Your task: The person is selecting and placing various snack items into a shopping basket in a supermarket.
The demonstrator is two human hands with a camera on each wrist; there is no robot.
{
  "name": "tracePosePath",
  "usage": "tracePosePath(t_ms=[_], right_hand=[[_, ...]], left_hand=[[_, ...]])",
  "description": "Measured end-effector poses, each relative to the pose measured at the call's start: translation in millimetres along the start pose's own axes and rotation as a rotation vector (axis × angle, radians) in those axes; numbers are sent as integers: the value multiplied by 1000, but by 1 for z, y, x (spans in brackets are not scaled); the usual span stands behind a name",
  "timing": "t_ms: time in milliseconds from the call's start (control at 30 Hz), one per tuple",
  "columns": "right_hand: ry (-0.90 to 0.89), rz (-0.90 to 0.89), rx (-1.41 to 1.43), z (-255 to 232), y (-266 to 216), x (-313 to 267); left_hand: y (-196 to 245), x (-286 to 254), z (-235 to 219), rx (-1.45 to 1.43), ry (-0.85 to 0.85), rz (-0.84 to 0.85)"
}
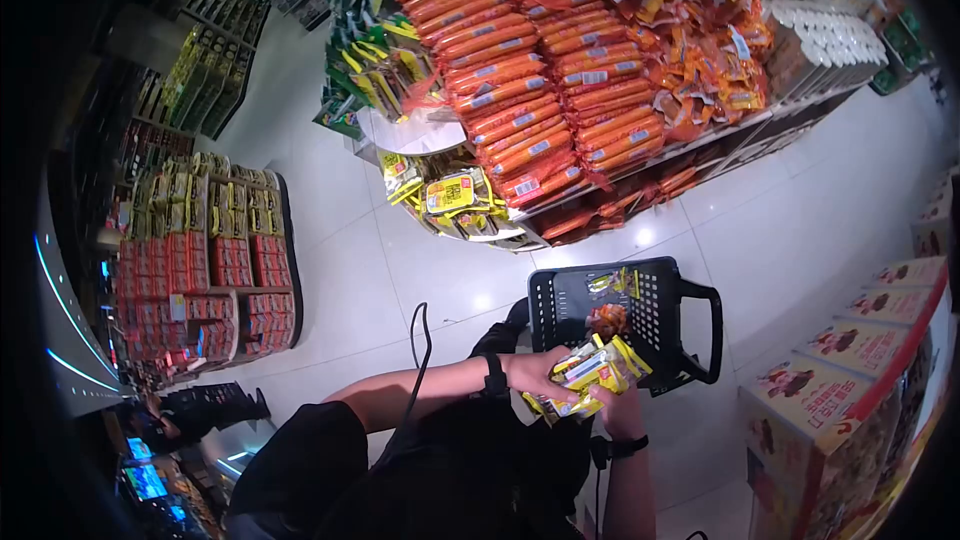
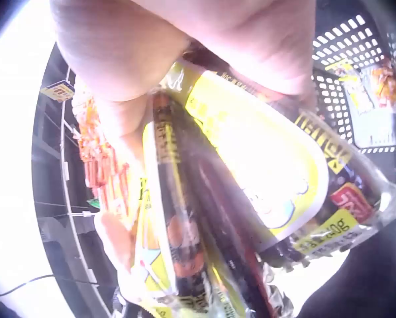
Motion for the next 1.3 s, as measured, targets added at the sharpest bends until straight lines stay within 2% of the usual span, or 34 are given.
tracePosePath(t_ms=[33, 67, 100, 167, 200, 300, 333, 367, 433, 467, 567, 667, 767, 800, 833, 900, 967, 1033, 1100, 1167, 1233, 1267, 1300], right_hand=[[-32, 14, 105, 17, 0, -18], [-72, 38, 121, 24, -1, -29], [-41, 35, 180, 45, -15, -42], [-16, 74, 186, 53, -4, -54], [-35, 57, 222, 69, -7, -59], [-45, 56, 293, 119, 1, -63], [-40, 57, 334, 136, 5, -60], [-34, 59, 375, 152, 10, -55], [-41, 45, 295, 188, 16, -39], [-39, 42, 262, 212, 21, -28], [135, 8, 87, 283, 28, 18], [248, -86, -58, 377, -11, 73], [225, -180, -208, 457, -66, 125], [215, -234, -262, 488, -87, 136], [206, -285, -322, 515, -106, 147], [289, -530, -694, 548, -133, 174], [290, -585, -820, 577, -149, 207], [212, -662, -721, 598, -152, 248], [240, -698, -875, 623, -152, 280], [157, -717, -900, 634, -138, 315], [306, -940, -1297, 642, -130, 324], [413, -953, -1381, 641, -124, 326], [407, -873, -1290, 632, -115, 334]], left_hand=[[54, -19, 3, -112, -76, -48], [68, -31, 7, -110, -76, -46], [76, -43, 6, -98, -80, -46], [77, -70, 3, -156, -27, -55], [68, -76, -3, -199, -57, -58], [3, -90, -25, -399, -140, -6], [16, -106, -44, -351, -133, -18], [25, -125, -65, -274, -47, -78], [-8, -143, -104, -381, 37, 41], [-26, -154, -132, -394, 23, 87], [-33, -210, -227, -392, -5, 87], [12, -291, -309, -537, 94, 172], [0, -339, -364, -595, 210, 328], [-4, -355, -379, -604, 215, 310], [-4, -371, -391, -637, 214, 312], [7, -399, -409, -704, 215, 323], [24, -419, -424, -711, 271, 366], [45, -440, -430, -753, 315, 399], [39, -447, -434, -798, 322, 436], [34, -450, -435, -852, 323, 476], [41, -461, -441, -831, 323, 451], [44, -467, -444, -820, 326, 440], [45, -473, -448, -807, 322, 449]])
Point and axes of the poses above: each hand's wrist, its own x-axis towards the middle knuckle, its own z-axis out of the palm, y = z × x, the point moved 4 cm from there along x, towards the middle knuckle, and after that the axes turned 3 degrees about z, right-handed, at the moved point
